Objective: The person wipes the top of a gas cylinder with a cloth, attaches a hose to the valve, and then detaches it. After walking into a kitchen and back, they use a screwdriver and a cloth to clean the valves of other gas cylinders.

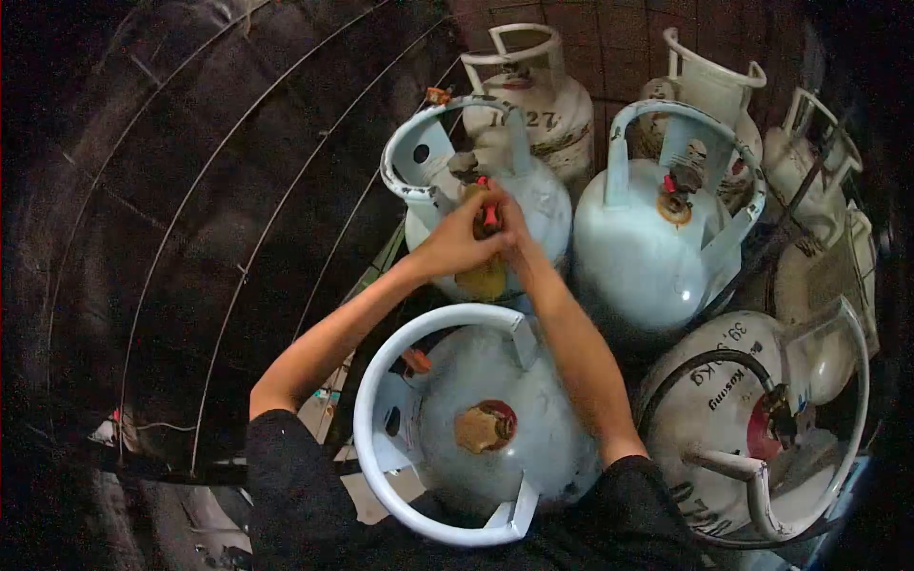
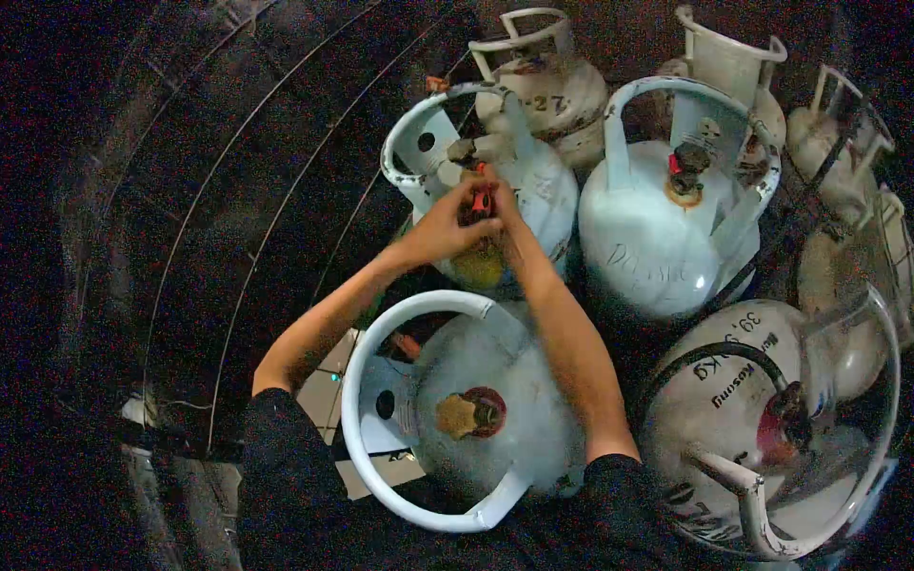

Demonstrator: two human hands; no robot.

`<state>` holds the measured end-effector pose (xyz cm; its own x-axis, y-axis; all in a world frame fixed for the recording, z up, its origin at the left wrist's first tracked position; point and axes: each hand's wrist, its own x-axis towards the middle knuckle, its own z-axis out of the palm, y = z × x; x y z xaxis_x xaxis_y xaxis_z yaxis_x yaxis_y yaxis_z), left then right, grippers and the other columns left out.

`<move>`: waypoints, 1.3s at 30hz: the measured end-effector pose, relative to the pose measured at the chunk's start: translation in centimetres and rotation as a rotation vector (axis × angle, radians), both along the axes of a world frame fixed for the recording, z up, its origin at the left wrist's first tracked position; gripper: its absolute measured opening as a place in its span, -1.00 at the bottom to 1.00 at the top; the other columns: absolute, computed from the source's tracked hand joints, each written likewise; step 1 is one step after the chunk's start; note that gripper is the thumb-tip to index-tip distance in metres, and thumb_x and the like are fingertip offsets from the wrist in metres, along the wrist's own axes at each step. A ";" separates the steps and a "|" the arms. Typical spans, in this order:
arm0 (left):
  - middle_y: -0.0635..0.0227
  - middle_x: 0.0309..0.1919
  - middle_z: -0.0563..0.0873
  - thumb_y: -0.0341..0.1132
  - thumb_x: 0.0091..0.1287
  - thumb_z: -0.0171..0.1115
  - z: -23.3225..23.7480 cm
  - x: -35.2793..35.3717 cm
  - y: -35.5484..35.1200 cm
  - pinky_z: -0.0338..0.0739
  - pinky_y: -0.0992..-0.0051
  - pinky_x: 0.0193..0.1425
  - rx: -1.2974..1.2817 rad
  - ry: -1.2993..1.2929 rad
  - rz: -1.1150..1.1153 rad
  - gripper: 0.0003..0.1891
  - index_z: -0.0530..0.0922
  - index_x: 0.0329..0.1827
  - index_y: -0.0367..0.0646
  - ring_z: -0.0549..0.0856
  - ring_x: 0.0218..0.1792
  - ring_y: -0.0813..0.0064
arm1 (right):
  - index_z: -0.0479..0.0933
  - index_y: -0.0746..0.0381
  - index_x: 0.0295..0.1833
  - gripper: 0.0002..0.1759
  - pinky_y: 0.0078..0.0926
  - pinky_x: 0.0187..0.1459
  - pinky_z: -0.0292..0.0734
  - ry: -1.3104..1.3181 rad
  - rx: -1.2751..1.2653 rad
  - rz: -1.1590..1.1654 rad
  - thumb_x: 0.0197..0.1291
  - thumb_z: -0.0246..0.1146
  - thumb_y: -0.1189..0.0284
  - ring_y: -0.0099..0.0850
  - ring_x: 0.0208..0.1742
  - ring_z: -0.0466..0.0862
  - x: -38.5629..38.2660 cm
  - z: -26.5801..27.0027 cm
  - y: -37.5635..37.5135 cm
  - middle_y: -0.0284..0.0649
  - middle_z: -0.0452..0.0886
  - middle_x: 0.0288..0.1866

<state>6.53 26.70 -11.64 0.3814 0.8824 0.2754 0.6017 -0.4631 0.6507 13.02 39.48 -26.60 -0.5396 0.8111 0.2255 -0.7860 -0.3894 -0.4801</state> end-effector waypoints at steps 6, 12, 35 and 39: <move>0.07 -0.32 0.67 -0.06 0.20 0.20 1.0 2.8 2.3 0.54 0.14 -0.24 0.449 0.805 0.133 -0.59 0.50 -0.02 -0.16 0.64 -0.22 0.05 | 0.46 0.11 0.15 -0.46 -0.28 0.16 0.42 -0.070 -0.177 -0.076 0.35 -0.10 -0.06 -0.36 0.12 0.52 2.3 5.2 -4.7 -0.26 0.55 0.08; 0.11 -0.54 0.67 -0.03 0.16 0.16 0.3 4.8 6.4 0.50 0.18 -0.20 0.619 0.875 0.102 -0.67 0.60 -0.30 -0.14 0.64 -0.25 0.14 | 0.21 0.24 0.34 -0.37 -0.17 0.26 0.33 0.147 -0.342 -0.125 0.37 -0.06 0.01 -0.20 0.28 0.40 2.8 -0.5 -1.0 -0.03 0.39 0.26; 0.02 -0.52 0.66 -0.12 0.11 0.18 -5.1 7.1 13.1 0.56 0.09 -0.23 0.571 0.404 0.227 -0.74 0.66 -0.40 -0.13 0.68 -0.42 0.01 | 0.25 0.31 0.27 -0.44 -0.41 0.07 0.37 -0.735 0.342 -1.266 0.18 0.20 0.40 -0.21 0.02 0.54 5.0 2.5 -2.6 0.04 0.53 0.01; 0.02 -0.54 0.66 -0.14 0.13 0.15 -5.2 7.5 13.6 0.58 0.09 -0.30 0.565 0.445 0.230 -0.74 0.66 -0.45 -0.14 0.67 -0.48 -0.02 | 0.47 0.36 0.02 -0.66 -0.48 0.01 0.37 -0.925 0.196 -1.180 0.20 0.19 0.38 -0.33 -0.03 0.53 5.7 4.1 -4.8 -0.04 0.57 -0.05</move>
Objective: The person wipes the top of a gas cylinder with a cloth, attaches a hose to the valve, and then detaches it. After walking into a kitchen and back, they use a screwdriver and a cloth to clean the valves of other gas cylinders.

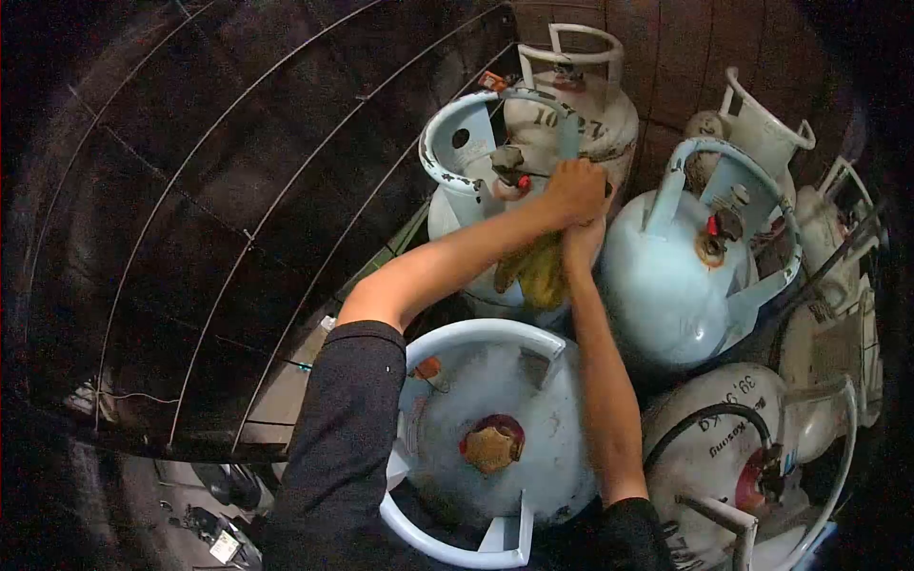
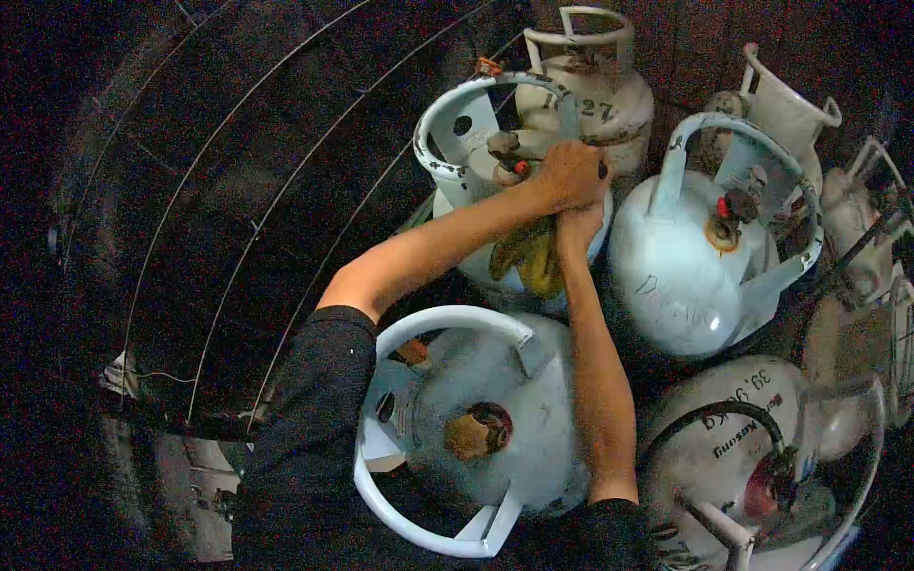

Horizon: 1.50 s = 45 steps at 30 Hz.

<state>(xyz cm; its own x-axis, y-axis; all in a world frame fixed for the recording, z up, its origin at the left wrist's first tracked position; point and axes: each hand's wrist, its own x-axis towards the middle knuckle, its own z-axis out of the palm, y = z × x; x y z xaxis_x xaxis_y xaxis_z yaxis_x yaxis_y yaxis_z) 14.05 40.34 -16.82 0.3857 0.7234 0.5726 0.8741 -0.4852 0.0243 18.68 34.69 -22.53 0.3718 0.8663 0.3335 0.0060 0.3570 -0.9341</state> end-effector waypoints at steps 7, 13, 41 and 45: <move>0.03 -0.46 0.67 -0.14 0.11 0.16 0.8 0.9 -0.8 0.59 0.09 -0.31 -0.014 -0.014 -0.013 -0.71 0.64 -0.46 -0.21 0.69 -0.41 -0.02 | 0.47 0.39 0.01 -0.61 -0.40 -0.02 0.38 0.165 0.005 0.059 0.18 0.21 0.33 -0.22 -0.06 0.54 -0.1 -2.2 1.1 0.01 0.58 -0.04; -0.03 -0.23 0.66 -0.25 0.14 0.07 0.9 1.7 -0.8 0.51 0.15 -0.02 -0.122 0.048 0.098 -0.71 0.63 -0.22 -0.26 0.65 -0.13 0.04 | 0.45 0.48 0.01 -0.54 -0.33 -0.08 0.40 0.070 0.034 -0.027 0.16 0.21 0.31 -0.12 -0.14 0.56 -0.4 -1.8 0.5 0.07 0.60 -0.12; 0.53 -0.72 0.36 -0.36 0.37 0.03 18.6 -14.6 -20.6 0.21 0.64 -0.55 0.026 -0.955 -0.348 -0.62 0.32 -0.67 -0.25 0.34 -0.64 0.76 | 0.32 0.39 0.18 -0.46 -0.19 -0.23 0.49 -0.932 0.277 0.246 0.25 0.18 0.22 -0.04 -0.28 0.62 -1.3 0.7 3.7 0.05 0.61 -0.32; 0.46 -0.74 0.28 -0.40 0.39 -0.04 15.3 -16.0 -22.1 0.26 0.58 -0.58 0.051 -1.112 -0.467 -0.61 0.24 -0.68 -0.24 0.28 -0.70 0.67 | 0.38 0.37 -0.02 -0.55 -0.07 -0.25 0.48 -0.946 0.080 0.277 0.26 0.14 0.16 0.08 -0.29 0.59 -2.9 1.2 3.9 0.12 0.58 -0.32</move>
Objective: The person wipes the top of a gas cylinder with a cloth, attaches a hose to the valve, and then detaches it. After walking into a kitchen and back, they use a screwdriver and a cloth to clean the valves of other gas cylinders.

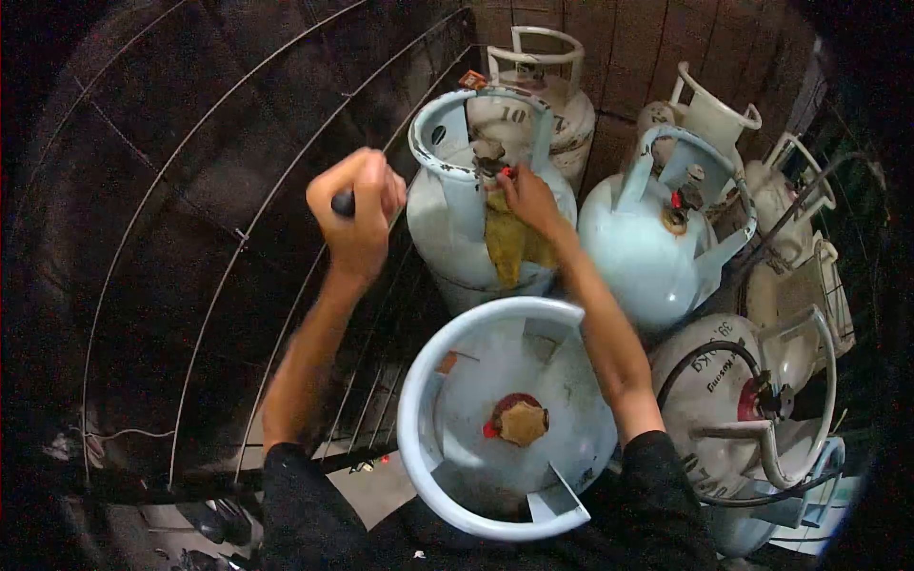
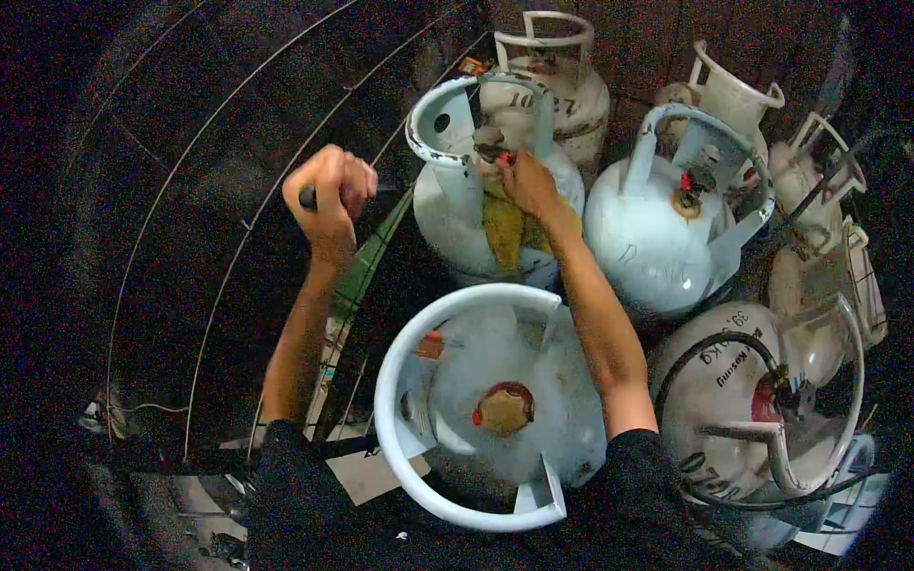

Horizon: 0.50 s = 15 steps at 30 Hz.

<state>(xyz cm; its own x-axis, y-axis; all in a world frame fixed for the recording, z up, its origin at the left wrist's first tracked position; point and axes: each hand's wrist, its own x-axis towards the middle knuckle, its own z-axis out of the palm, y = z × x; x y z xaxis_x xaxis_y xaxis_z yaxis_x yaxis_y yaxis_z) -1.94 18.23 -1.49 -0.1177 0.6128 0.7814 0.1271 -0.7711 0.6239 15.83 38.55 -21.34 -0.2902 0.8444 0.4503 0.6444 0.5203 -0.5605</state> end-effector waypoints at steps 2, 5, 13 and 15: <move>0.47 -0.74 0.27 -0.36 0.41 -0.07 -1.5 -0.2 -0.8 0.30 0.54 -0.54 -0.045 -0.078 -0.121 -0.60 0.22 -0.67 -0.21 0.25 -0.71 0.65 | 0.38 0.39 0.00 -0.56 -0.16 -0.31 0.47 -0.006 0.053 -0.076 0.25 0.19 0.22 0.00 -0.35 0.61 -0.3 -1.2 1.3 0.04 0.60 -0.41; 0.48 -0.75 0.25 -0.34 0.42 -0.09 -3.2 1.5 -1.1 0.33 0.51 -0.48 -0.079 -0.229 -0.072 -0.59 0.21 -0.67 -0.18 0.23 -0.70 0.63 | 0.38 0.34 0.01 -0.59 -0.18 -0.35 0.46 0.239 0.339 0.114 0.22 0.23 0.25 -0.03 -0.38 0.61 -0.1 -0.8 1.3 0.02 0.59 -0.44; 0.49 -0.78 0.24 -0.32 0.40 -0.05 -5.5 1.8 -0.4 0.30 0.52 -0.55 -0.146 -0.066 -0.115 -0.57 0.18 -0.70 -0.18 0.20 -0.73 0.68 | 0.41 0.29 -0.03 -0.65 -0.15 -0.35 0.46 0.269 0.167 0.182 0.15 0.27 0.33 0.03 -0.38 0.59 1.2 1.5 -0.1 0.04 0.60 -0.41; 0.48 -0.78 0.24 -0.31 0.40 -0.06 -5.4 2.4 -0.5 0.30 0.52 -0.55 -0.165 -0.055 -0.119 -0.58 0.18 -0.70 -0.18 0.20 -0.73 0.68 | 0.42 0.27 -0.04 -0.66 -0.14 -0.34 0.47 0.277 0.078 0.125 0.15 0.26 0.32 0.03 -0.36 0.60 1.0 1.5 -0.7 0.04 0.60 -0.40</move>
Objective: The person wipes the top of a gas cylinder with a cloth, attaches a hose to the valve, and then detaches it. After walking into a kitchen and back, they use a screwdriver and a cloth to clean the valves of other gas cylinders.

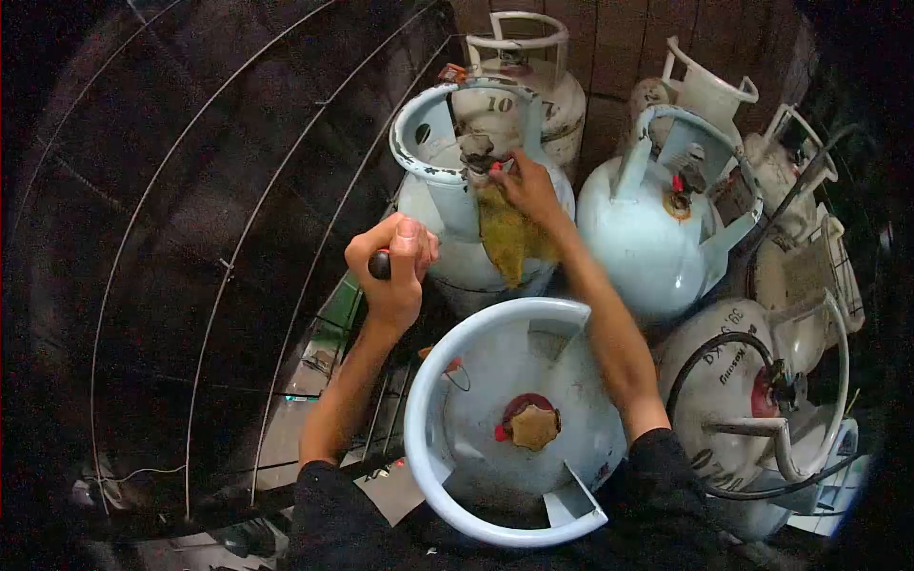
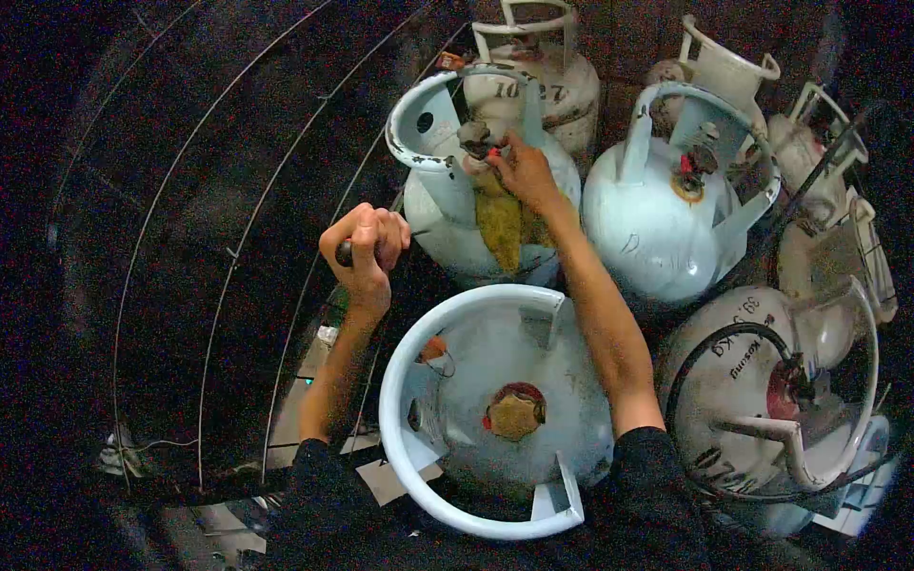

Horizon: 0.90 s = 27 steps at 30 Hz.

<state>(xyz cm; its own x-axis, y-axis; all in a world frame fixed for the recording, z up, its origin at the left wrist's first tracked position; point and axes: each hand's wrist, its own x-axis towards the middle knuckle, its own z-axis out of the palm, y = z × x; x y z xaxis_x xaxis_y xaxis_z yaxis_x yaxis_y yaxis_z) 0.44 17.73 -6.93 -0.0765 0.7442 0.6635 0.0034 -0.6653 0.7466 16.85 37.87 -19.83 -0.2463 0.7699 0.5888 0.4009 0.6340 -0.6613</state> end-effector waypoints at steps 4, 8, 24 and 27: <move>0.48 -0.78 0.23 -0.30 0.38 -0.07 -0.4 1.0 0.7 0.29 0.50 -0.55 0.060 -0.031 -0.002 -0.59 0.17 -0.70 -0.16 0.19 -0.73 0.67 | 0.43 0.27 -0.06 -0.66 -0.09 -0.33 0.46 0.055 -0.007 -0.020 0.15 0.25 0.30 0.04 -0.34 0.60 -0.4 -1.2 0.0 0.04 0.61 -0.38; 0.47 -0.79 0.25 -0.27 0.33 -0.05 -0.3 2.3 3.0 0.30 0.50 -0.55 0.110 -0.118 -0.111 -0.60 0.20 -0.70 -0.20 0.23 -0.74 0.63 | 0.43 0.26 -0.09 -0.67 -0.06 -0.32 0.45 0.050 -0.054 -0.094 0.14 0.25 0.27 0.04 -0.34 0.60 -0.9 -2.8 0.9 0.05 0.60 -0.38; 0.31 -0.53 0.51 -0.39 -0.19 0.30 -8.0 6.6 12.2 0.47 0.31 -0.30 0.559 1.119 -0.319 -0.76 0.42 -0.47 -0.14 0.55 -0.43 0.24 | 0.63 0.32 -0.21 -0.43 -0.53 -0.23 0.52 0.422 -1.066 0.513 0.27 0.11 -0.03 -0.55 -0.33 0.59 5.9 0.6 -3.5 -0.25 0.66 -0.29; 0.32 -0.52 0.52 -0.35 -0.22 0.32 -8.9 7.0 12.6 0.48 0.30 -0.27 0.589 1.113 -0.282 -0.74 0.43 -0.46 -0.13 0.56 -0.42 0.24 | 0.63 0.31 -0.23 -0.46 -0.59 -0.24 0.52 0.343 -0.997 0.587 0.28 0.11 -0.01 -0.58 -0.32 0.60 5.3 0.4 -3.5 -0.28 0.66 -0.29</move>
<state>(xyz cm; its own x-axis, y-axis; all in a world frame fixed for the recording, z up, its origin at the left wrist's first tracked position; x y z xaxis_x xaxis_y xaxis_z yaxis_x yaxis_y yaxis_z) 7.47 30.31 -15.83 0.8375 0.2187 0.5008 0.2368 -0.9711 0.0282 22.11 34.37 -19.42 -0.6584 0.7464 -0.0970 -0.0696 -0.1887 -0.9796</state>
